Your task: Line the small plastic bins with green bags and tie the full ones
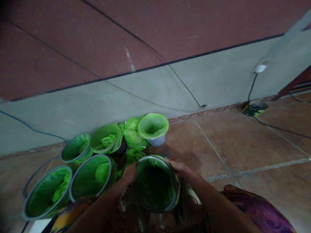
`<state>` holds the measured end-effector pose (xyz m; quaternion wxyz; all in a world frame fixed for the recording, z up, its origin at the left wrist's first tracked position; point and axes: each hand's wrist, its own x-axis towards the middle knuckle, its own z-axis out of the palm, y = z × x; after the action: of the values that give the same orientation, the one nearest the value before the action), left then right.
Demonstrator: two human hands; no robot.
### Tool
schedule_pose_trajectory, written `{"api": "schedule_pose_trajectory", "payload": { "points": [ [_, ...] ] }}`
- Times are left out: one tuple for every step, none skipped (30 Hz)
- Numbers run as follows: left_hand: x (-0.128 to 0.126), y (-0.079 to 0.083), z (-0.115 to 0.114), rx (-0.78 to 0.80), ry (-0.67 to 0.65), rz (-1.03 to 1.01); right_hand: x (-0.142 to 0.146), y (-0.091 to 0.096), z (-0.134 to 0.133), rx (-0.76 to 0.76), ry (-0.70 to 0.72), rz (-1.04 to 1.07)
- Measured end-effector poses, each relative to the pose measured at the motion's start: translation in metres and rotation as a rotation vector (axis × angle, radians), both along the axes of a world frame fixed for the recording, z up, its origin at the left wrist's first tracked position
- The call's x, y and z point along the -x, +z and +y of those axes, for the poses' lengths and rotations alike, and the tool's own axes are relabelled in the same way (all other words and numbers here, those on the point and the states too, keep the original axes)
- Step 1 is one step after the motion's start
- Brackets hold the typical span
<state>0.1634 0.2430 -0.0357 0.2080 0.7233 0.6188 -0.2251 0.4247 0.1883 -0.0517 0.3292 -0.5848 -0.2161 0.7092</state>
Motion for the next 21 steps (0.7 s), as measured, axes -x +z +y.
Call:
{"api": "schedule_pose_trajectory", "payload": {
  "points": [
    [0.000, -0.001, -0.001, -0.002, -0.005, -0.007, 0.001, 0.003, 0.001, 0.008, -0.004, -0.009],
    [-0.001, -0.001, -0.001, -0.003, -0.009, -0.013, 0.002, 0.006, 0.002, 0.002, -0.009, -0.016],
    [-0.002, -0.002, -0.002, -0.006, -0.011, -0.017, 0.002, 0.007, 0.003, -0.018, -0.011, -0.025],
    [-0.003, -0.002, -0.002, -0.008, -0.017, -0.022, 0.001, 0.006, 0.004, -0.048, -0.009, -0.032],
    [-0.004, -0.003, -0.003, -0.013, -0.023, -0.026, 0.000, 0.003, 0.004, -0.066, -0.003, -0.036],
    [-0.005, -0.004, -0.003, -0.021, -0.031, -0.030, -0.001, 0.000, 0.004, -0.070, 0.002, -0.037],
    [-0.005, -0.004, -0.004, -0.029, -0.039, -0.031, -0.002, -0.004, 0.004, -0.059, 0.002, -0.038],
    [-0.006, -0.005, -0.003, -0.035, -0.047, -0.031, -0.004, -0.009, 0.003, -0.040, -0.003, -0.037],
    [-0.006, -0.006, -0.003, -0.036, -0.055, -0.029, -0.005, -0.012, 0.003, -0.019, -0.011, -0.031],
    [-0.006, -0.007, -0.003, -0.038, -0.059, -0.027, -0.006, -0.015, 0.002, 0.001, -0.019, -0.024],
    [-0.007, -0.007, -0.002, -0.039, -0.063, -0.026, -0.006, -0.016, 0.001, 0.016, -0.029, -0.020],
    [-0.007, -0.008, -0.002, -0.040, -0.067, -0.027, -0.006, -0.016, 0.001, 0.026, -0.038, -0.024],
    [-0.007, -0.008, -0.002, -0.040, -0.070, -0.029, -0.006, -0.014, 0.001, 0.030, -0.042, -0.036],
    [-0.008, -0.008, -0.002, -0.043, -0.072, -0.030, -0.006, -0.011, 0.001, 0.028, -0.039, -0.057],
    [-0.008, -0.007, -0.002, -0.043, -0.071, -0.028, -0.006, -0.008, 0.001, 0.017, -0.029, -0.080],
    [-0.009, -0.005, -0.003, -0.041, -0.072, -0.025, -0.005, -0.003, 0.001, -0.005, -0.013, -0.097],
    [-0.011, -0.003, -0.004, -0.041, -0.077, -0.023, -0.003, 0.000, 0.001, -0.038, 0.010, -0.098],
    [-0.012, -0.001, -0.006, -0.044, -0.088, -0.024, -0.002, 0.004, 0.001, -0.081, 0.035, -0.092],
    [-0.014, 0.002, -0.007, -0.046, -0.106, -0.029, 0.000, 0.006, 0.002, -0.122, 0.057, -0.093],
    [-0.016, 0.004, -0.008, -0.044, -0.127, -0.036, 0.001, 0.008, 0.002, -0.153, 0.069, -0.112],
    [-0.018, 0.006, -0.009, -0.041, -0.146, -0.042, 0.003, 0.008, 0.003, -0.170, 0.069, -0.148]
  ]
}}
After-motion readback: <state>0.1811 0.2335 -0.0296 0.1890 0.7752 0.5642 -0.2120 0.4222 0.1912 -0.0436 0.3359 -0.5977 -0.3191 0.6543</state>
